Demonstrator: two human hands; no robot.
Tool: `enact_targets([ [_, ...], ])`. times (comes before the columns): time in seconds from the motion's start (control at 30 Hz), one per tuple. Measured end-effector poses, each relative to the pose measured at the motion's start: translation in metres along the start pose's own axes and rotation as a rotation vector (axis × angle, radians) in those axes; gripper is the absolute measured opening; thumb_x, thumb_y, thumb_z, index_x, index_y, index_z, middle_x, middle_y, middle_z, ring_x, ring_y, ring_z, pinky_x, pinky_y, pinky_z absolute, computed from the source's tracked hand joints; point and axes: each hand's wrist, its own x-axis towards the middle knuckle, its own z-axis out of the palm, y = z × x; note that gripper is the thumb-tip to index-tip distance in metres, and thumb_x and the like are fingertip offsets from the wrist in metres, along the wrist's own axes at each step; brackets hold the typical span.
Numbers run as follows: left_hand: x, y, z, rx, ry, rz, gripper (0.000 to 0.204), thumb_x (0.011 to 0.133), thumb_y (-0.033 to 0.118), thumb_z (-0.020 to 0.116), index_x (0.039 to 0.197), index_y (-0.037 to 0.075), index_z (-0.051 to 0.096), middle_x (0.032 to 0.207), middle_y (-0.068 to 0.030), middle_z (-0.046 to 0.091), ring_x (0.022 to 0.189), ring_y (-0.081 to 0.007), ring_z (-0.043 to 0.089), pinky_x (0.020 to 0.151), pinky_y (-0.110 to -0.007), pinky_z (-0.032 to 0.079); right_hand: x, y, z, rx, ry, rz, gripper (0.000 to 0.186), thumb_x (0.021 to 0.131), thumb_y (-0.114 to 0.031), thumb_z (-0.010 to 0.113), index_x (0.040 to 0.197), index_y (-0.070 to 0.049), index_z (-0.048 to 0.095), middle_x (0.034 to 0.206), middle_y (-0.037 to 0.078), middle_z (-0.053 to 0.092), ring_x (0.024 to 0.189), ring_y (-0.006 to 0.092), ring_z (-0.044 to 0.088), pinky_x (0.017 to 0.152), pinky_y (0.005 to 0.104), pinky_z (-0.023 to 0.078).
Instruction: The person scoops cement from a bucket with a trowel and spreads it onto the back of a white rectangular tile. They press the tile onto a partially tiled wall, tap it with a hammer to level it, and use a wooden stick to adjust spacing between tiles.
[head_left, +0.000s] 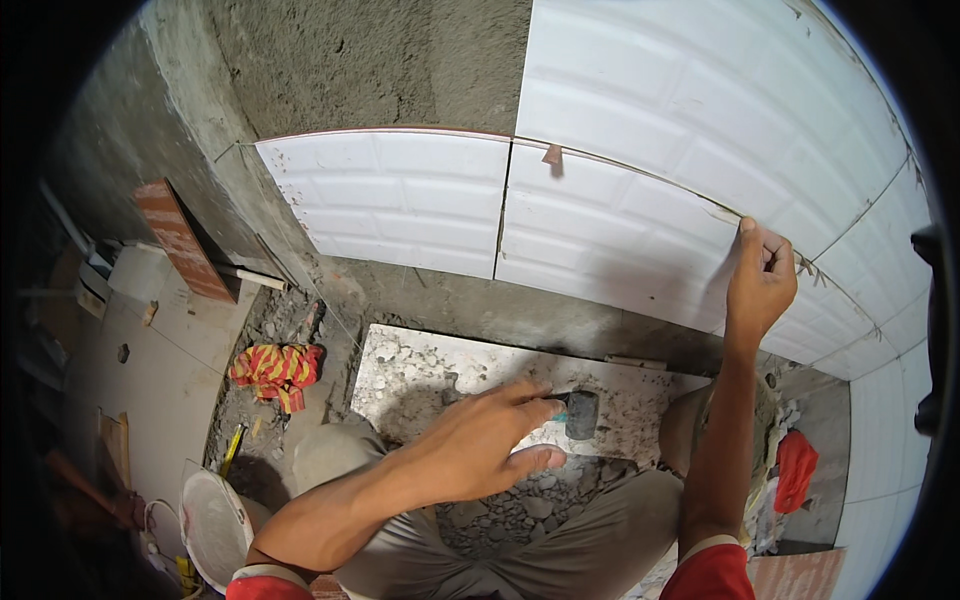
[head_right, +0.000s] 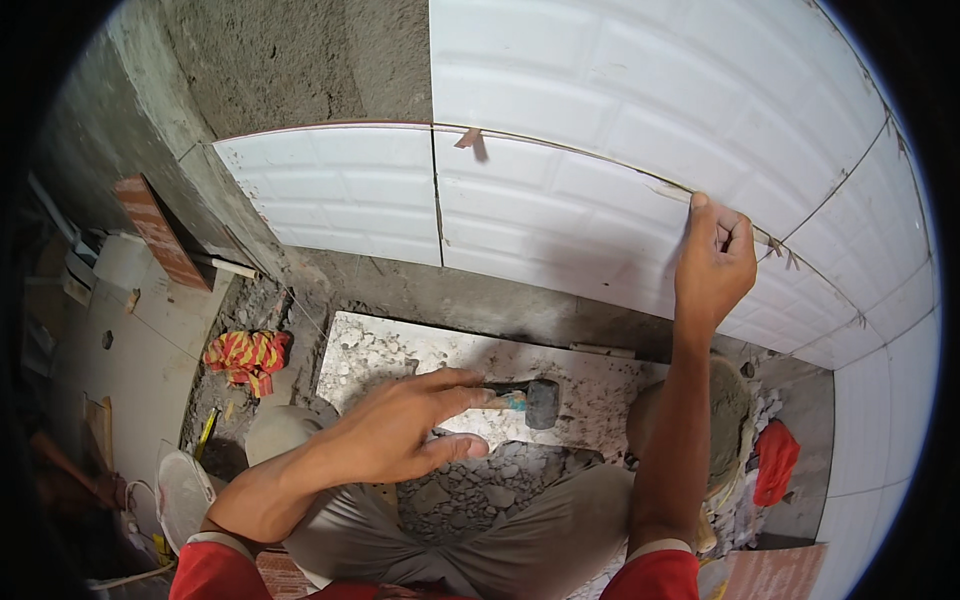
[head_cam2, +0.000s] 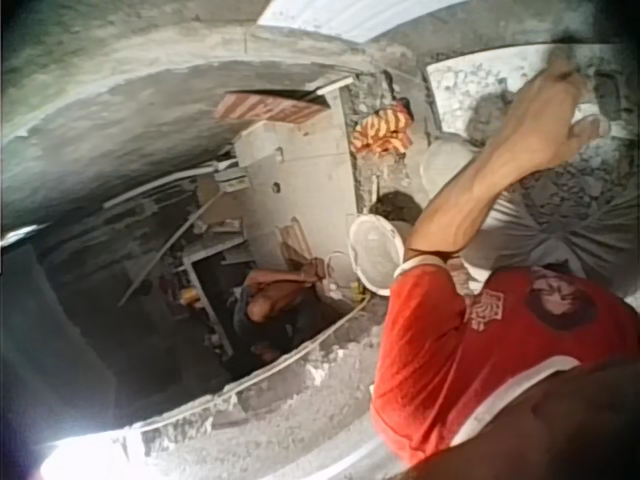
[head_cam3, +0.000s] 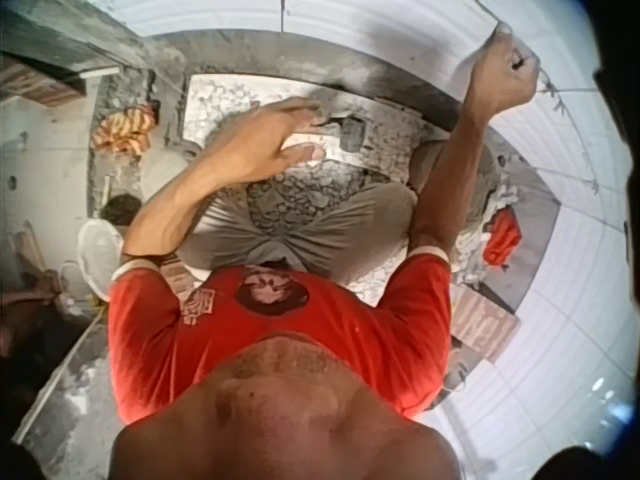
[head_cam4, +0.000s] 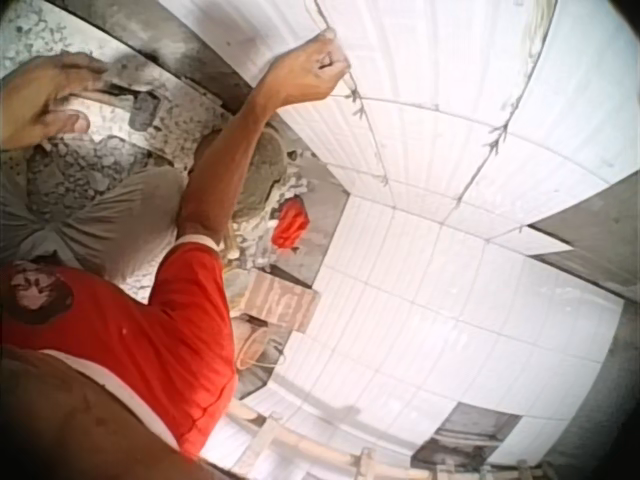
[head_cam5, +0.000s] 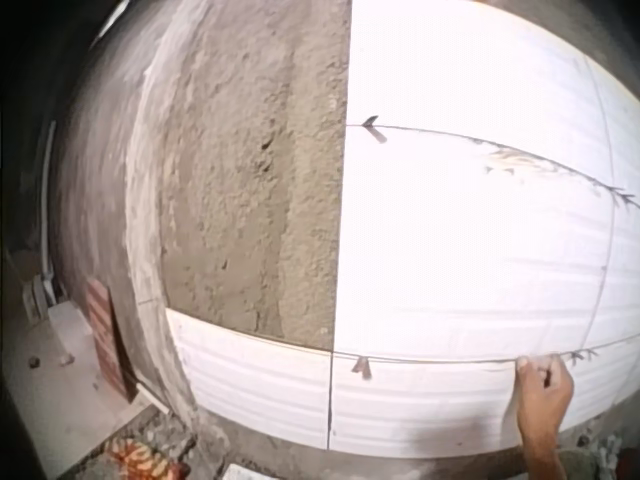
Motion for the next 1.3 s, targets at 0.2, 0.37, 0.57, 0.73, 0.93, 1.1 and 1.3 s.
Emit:
enact_targets([
  [0.2, -0.003, -0.002, 0.001, 0.022, -0.006, 0.021, 0.058, 0.093, 0.040, 0.071, 0.134, 0.000, 0.061, 0.143, -0.0257, 0.056, 0.120, -0.0442, 0.062, 0.098, -0.048, 0.053, 0.001, 0.003, -0.002, -0.014, -0.018, -0.063, 0.025, 0.094, -0.022, 0.075, 0.082, -0.001, 0.067, 0.068, -0.006, 0.049, 0.066, 0.0058, 0.039, 0.062, 0.0236, 0.037],
  [0.37, -0.004, -0.001, -0.001, 0.035, 0.020, 0.026, 0.057, 0.093, 0.039, 0.072, 0.132, -0.001, 0.062, 0.140, -0.0257, 0.058, 0.119, -0.0432, 0.063, 0.096, -0.047, 0.053, 0.001, 0.003, -0.002, 0.016, -0.023, -0.024, 0.023, 0.094, -0.020, 0.075, 0.083, -0.001, 0.067, 0.068, -0.007, 0.049, 0.066, 0.0051, 0.039, 0.062, 0.0231, 0.037],
  [0.57, 0.007, -0.003, -0.019, -0.205, 0.301, 0.010, 0.045, 0.097, 0.032, 0.072, 0.126, -0.002, 0.066, 0.112, -0.0153, 0.073, 0.101, -0.0232, 0.069, 0.088, -0.035, 0.054, 0.001, -0.001, -0.002, 0.004, -0.026, -0.017, 0.022, 0.094, -0.019, 0.075, 0.083, -0.002, 0.067, 0.067, -0.007, 0.048, 0.065, 0.0047, 0.039, 0.061, 0.0231, 0.036],
  [0.73, 0.019, -0.007, -0.038, -0.555, 0.403, -0.087, 0.040, 0.101, 0.033, 0.068, 0.125, 0.001, 0.068, 0.117, -0.0092, 0.072, 0.102, -0.0148, 0.068, 0.089, -0.032, 0.053, 0.002, 0.000, -0.003, 0.015, -0.035, -0.022, 0.023, 0.094, -0.019, 0.075, 0.083, -0.001, 0.067, 0.067, -0.007, 0.048, 0.064, 0.0047, 0.039, 0.059, 0.0232, 0.035],
  [0.93, 0.059, -0.003, -0.064, -0.859, 0.528, -0.081, 0.057, 0.103, 0.049, 0.058, 0.125, -0.003, 0.064, 0.107, -0.0106, 0.072, 0.089, -0.0170, 0.069, 0.083, -0.033, 0.057, 0.002, 0.000, -0.004, -0.001, -0.051, 0.005, 0.023, 0.094, -0.019, 0.075, 0.083, -0.001, 0.066, 0.066, -0.005, 0.050, 0.064, 0.0057, 0.040, 0.060, 0.0238, 0.037],
  [1.1, 0.113, 0.008, -0.094, -0.916, 0.584, -0.186, 0.052, 0.105, 0.051, 0.053, 0.114, 0.001, 0.066, 0.090, -0.0027, 0.069, 0.075, -0.0109, 0.063, 0.071, -0.027, 0.054, 0.002, -0.001, -0.004, -0.058, -0.047, -0.044, 0.024, 0.093, -0.021, 0.074, 0.084, -0.001, 0.067, 0.067, -0.003, 0.054, 0.065, 0.0076, 0.043, 0.062, 0.0259, 0.040],
  [1.3, 0.134, 0.018, -0.092, -0.952, 0.589, -0.224, 0.028, 0.106, 0.028, 0.054, 0.087, 0.009, 0.063, 0.074, 0.0003, 0.063, 0.061, -0.0075, 0.057, 0.057, -0.022, 0.049, 0.002, 0.001, -0.005, -0.061, -0.055, -0.043, 0.024, 0.093, -0.022, 0.074, 0.085, -0.001, 0.067, 0.070, -0.002, 0.057, 0.066, 0.0084, 0.046, 0.064, 0.0261, 0.043],
])
